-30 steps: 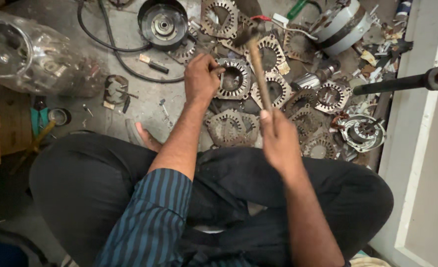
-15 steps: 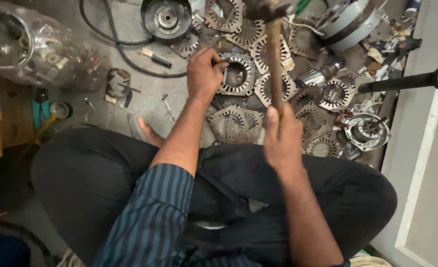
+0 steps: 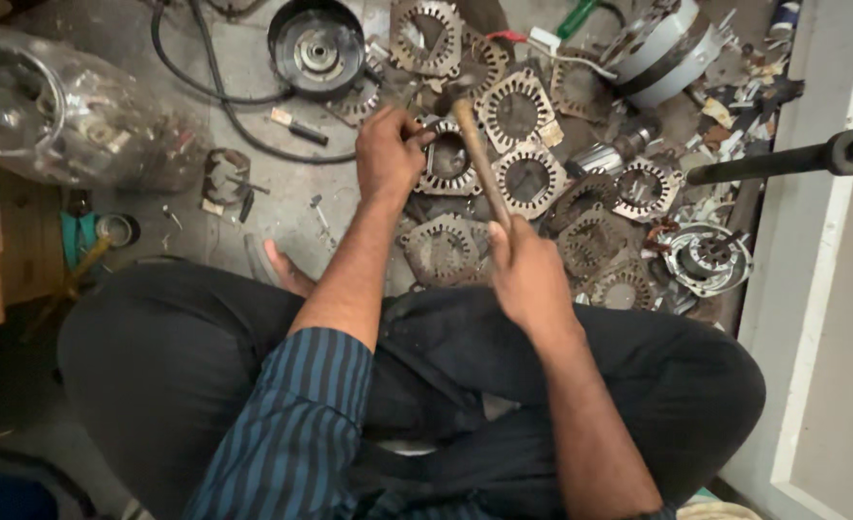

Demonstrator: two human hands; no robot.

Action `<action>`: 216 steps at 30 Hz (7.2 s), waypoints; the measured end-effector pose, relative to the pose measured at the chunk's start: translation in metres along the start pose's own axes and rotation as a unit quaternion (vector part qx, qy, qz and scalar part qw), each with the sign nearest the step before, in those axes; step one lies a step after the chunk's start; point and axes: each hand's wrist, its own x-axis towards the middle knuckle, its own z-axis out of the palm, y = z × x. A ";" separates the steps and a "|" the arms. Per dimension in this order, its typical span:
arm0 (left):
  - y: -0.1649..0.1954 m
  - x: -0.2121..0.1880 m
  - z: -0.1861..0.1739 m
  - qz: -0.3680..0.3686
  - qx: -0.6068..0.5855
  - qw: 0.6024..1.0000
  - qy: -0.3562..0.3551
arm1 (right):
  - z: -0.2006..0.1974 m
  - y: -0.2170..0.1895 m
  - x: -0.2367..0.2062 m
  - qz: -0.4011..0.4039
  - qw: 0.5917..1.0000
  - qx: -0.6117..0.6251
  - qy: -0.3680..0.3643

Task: The person sits on the floor among scrap electric motor parts and uses a hammer to strike and separate motor stator laminations and housings, working through the pile one part at a time and setting pieces aside.

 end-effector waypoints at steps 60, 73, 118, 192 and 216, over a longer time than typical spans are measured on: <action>-0.007 0.001 -0.001 -0.080 0.020 0.997 -0.003 | 0.018 -0.004 0.006 -0.067 0.978 0.183 0.072; -0.004 0.000 -0.003 -0.048 0.006 0.999 -0.023 | 0.019 -0.006 0.015 -0.028 0.997 0.063 0.044; -0.004 -0.003 -0.005 0.027 0.046 0.999 -0.007 | 0.022 0.000 0.000 0.033 0.999 -0.037 0.009; -0.017 -0.003 0.010 -0.186 -0.109 0.976 -0.016 | 0.031 0.014 0.008 0.010 0.999 0.036 -0.025; -0.007 0.010 -0.001 -0.308 0.042 0.947 -0.082 | 0.038 0.013 0.001 0.004 0.996 0.088 0.014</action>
